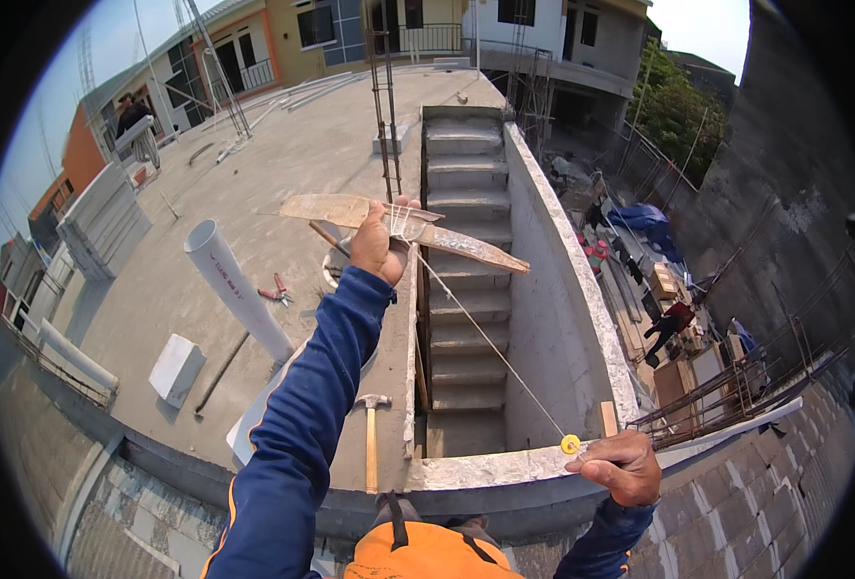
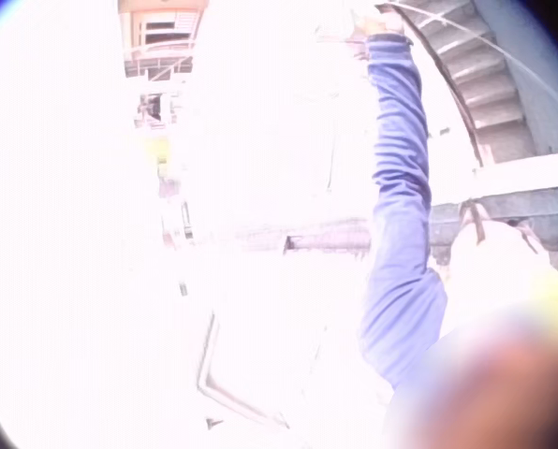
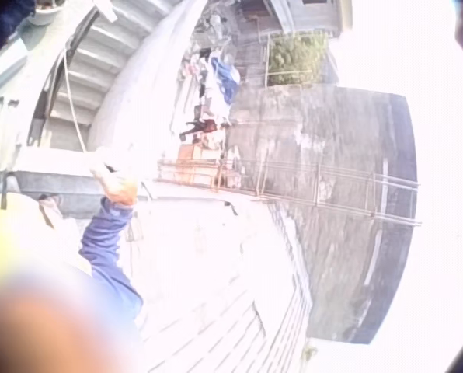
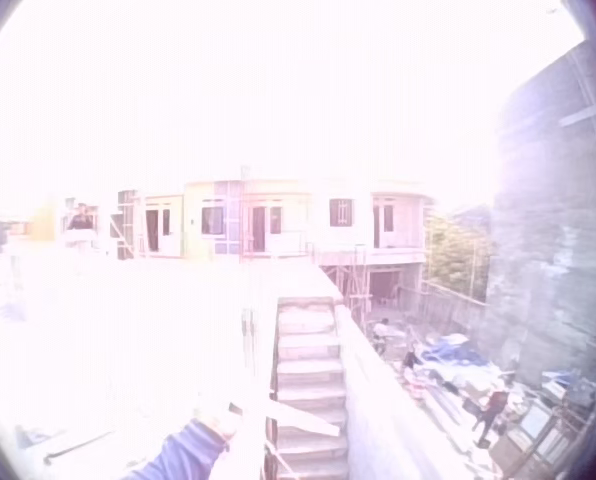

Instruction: The person uses a hammer to tap a wooden block against a concrete wall, then measures the wall with a tape measure and marks it with a pen. The person repeats the measuring and marking process multiple times.

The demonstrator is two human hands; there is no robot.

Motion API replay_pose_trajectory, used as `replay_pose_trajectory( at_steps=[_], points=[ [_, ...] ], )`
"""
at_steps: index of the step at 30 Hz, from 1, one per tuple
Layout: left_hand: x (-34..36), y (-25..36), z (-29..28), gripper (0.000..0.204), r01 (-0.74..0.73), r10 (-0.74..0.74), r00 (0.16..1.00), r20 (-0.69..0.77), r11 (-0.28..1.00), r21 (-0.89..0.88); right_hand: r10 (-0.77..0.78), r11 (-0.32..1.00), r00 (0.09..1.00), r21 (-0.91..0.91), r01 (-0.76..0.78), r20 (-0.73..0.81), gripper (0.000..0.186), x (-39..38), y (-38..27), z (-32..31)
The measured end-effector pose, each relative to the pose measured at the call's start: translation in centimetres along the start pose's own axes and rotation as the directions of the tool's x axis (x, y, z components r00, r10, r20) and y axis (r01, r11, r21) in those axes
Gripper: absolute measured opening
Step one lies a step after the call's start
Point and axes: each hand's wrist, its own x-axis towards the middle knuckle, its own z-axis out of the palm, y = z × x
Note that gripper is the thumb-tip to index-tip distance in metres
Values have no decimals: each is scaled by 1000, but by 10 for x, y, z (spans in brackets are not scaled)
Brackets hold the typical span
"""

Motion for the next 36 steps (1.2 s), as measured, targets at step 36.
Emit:
replay_pose_trajectory(
  at_steps=[36],
  points=[
    [109,34,-9,29,126,-126,992,-19,991,-39,105,994,723,43,-104,-683,25,-113,36,-66]
  ],
)
